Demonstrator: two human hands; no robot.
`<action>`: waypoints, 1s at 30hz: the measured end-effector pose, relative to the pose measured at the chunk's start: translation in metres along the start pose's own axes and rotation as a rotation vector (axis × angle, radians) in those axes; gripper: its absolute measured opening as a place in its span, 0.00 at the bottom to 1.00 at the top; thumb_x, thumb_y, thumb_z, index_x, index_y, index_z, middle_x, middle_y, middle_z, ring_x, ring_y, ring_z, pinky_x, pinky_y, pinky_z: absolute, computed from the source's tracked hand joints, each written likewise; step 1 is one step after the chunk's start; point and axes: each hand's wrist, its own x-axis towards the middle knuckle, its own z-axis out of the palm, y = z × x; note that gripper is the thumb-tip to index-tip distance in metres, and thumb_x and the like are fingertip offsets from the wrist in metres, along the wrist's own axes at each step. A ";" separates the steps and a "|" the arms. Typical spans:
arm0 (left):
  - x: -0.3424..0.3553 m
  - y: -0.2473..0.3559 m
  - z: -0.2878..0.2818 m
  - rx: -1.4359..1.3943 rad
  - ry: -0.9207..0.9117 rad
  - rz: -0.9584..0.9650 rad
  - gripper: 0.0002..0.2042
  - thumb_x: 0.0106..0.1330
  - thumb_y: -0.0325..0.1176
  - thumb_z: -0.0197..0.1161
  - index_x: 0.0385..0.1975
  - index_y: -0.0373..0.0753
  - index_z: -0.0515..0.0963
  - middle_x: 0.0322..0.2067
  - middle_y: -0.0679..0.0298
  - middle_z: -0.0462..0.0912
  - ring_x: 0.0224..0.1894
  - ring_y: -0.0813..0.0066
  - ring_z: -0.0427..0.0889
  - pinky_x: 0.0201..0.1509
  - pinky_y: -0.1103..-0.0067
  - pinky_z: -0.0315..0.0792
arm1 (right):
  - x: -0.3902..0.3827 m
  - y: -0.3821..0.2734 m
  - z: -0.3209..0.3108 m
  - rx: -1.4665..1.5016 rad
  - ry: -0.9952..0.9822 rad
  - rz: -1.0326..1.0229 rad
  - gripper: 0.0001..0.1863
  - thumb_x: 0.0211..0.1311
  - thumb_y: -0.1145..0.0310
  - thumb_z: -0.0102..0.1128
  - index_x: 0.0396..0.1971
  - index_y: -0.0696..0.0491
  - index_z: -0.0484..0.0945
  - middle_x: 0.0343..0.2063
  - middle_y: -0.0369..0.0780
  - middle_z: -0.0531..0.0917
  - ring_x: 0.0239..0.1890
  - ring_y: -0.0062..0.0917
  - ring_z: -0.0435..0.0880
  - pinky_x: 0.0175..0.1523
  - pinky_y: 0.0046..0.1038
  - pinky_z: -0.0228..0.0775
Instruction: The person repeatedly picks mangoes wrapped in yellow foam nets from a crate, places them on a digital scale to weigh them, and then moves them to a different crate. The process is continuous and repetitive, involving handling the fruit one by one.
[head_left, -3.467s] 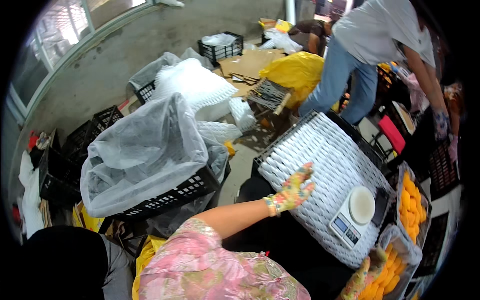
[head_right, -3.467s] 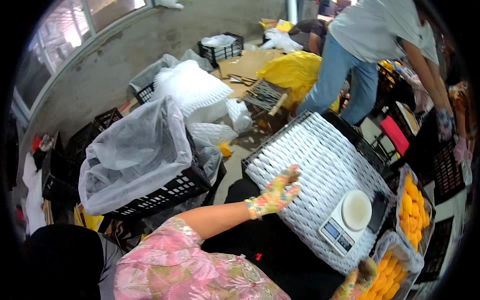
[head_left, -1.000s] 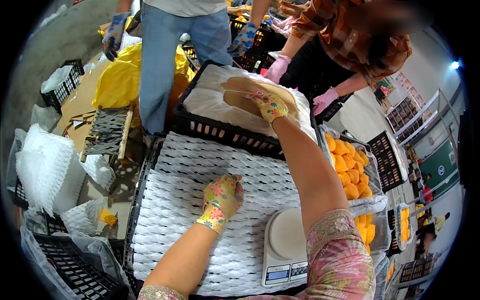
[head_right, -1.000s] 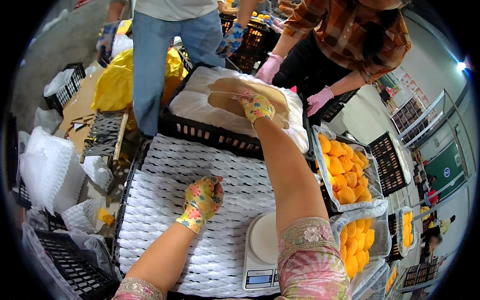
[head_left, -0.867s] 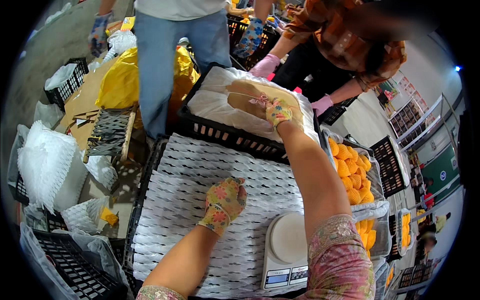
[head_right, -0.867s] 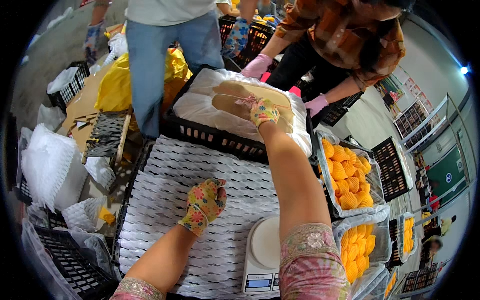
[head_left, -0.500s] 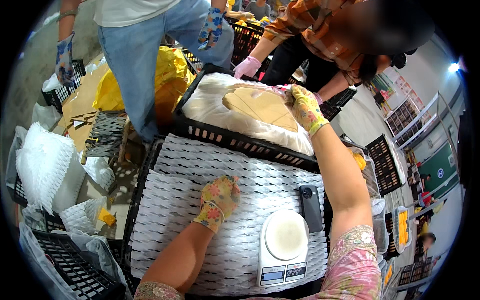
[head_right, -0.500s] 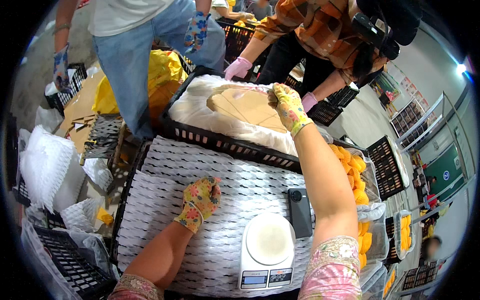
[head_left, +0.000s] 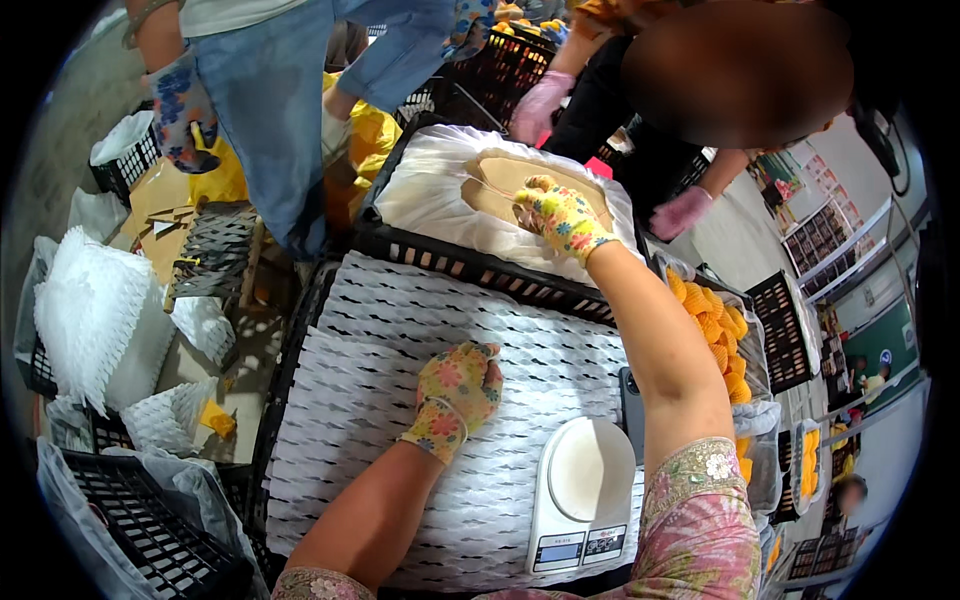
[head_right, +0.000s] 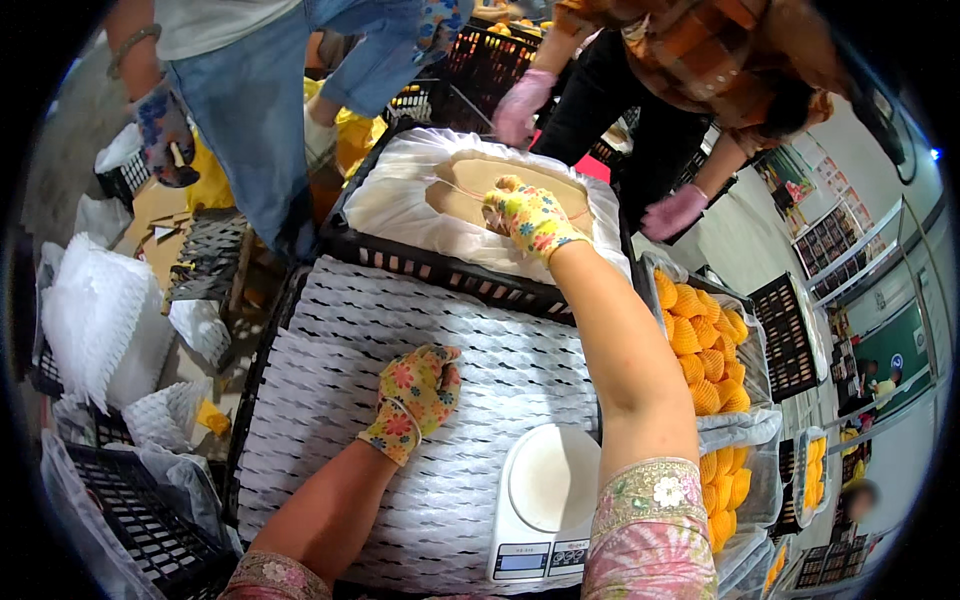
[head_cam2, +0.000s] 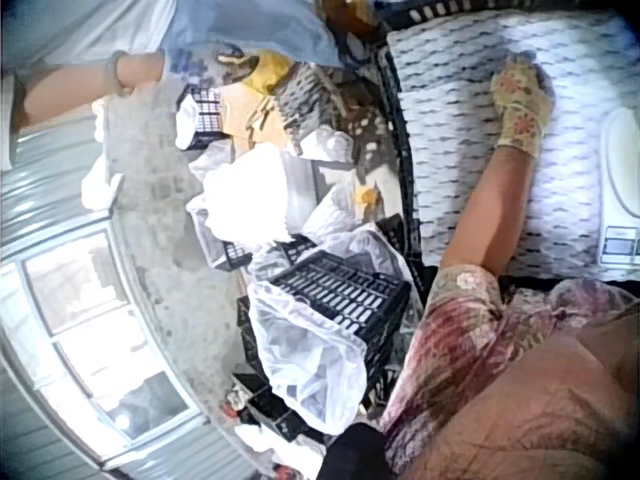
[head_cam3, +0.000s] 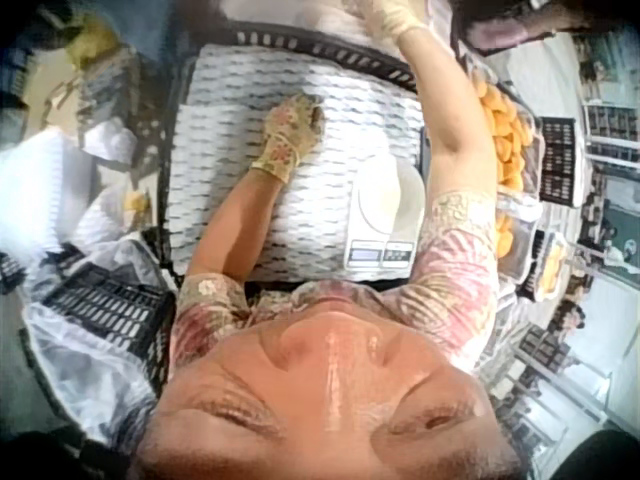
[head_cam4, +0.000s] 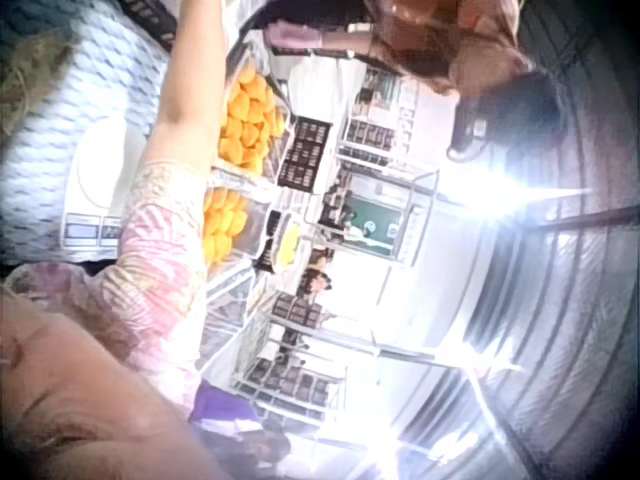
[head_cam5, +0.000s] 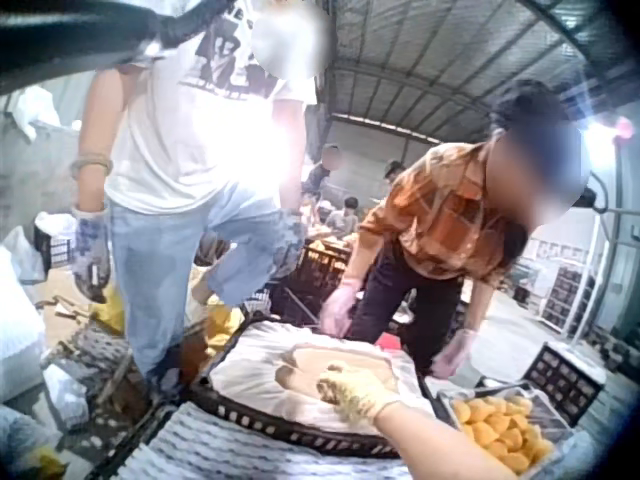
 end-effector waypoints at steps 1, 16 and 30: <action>0.000 0.001 0.002 -0.013 0.000 0.005 0.10 0.61 0.33 0.59 0.42 0.46 0.80 0.35 0.63 0.83 0.37 0.61 0.82 0.43 0.69 0.76 | -0.001 0.001 -0.003 -0.042 -0.092 -0.014 0.17 0.57 0.72 0.61 0.47 0.46 0.78 0.45 0.42 0.79 0.46 0.39 0.80 0.50 0.34 0.73; -0.001 -0.001 -0.010 -0.134 0.009 -0.011 0.09 0.61 0.32 0.59 0.41 0.45 0.81 0.34 0.61 0.84 0.37 0.61 0.82 0.44 0.70 0.75 | -0.009 -0.063 -0.120 1.878 0.384 -0.249 0.21 0.70 0.53 0.51 0.52 0.54 0.75 0.51 0.40 0.78 0.46 0.24 0.80 0.53 0.29 0.71; 0.002 -0.005 0.001 -0.079 0.043 0.011 0.10 0.63 0.32 0.57 0.41 0.43 0.82 0.35 0.61 0.84 0.37 0.62 0.83 0.44 0.72 0.76 | -0.199 0.077 -0.061 -0.063 -0.369 0.530 0.33 0.65 0.37 0.40 0.43 0.53 0.81 0.41 0.52 0.83 0.47 0.45 0.80 0.53 0.41 0.69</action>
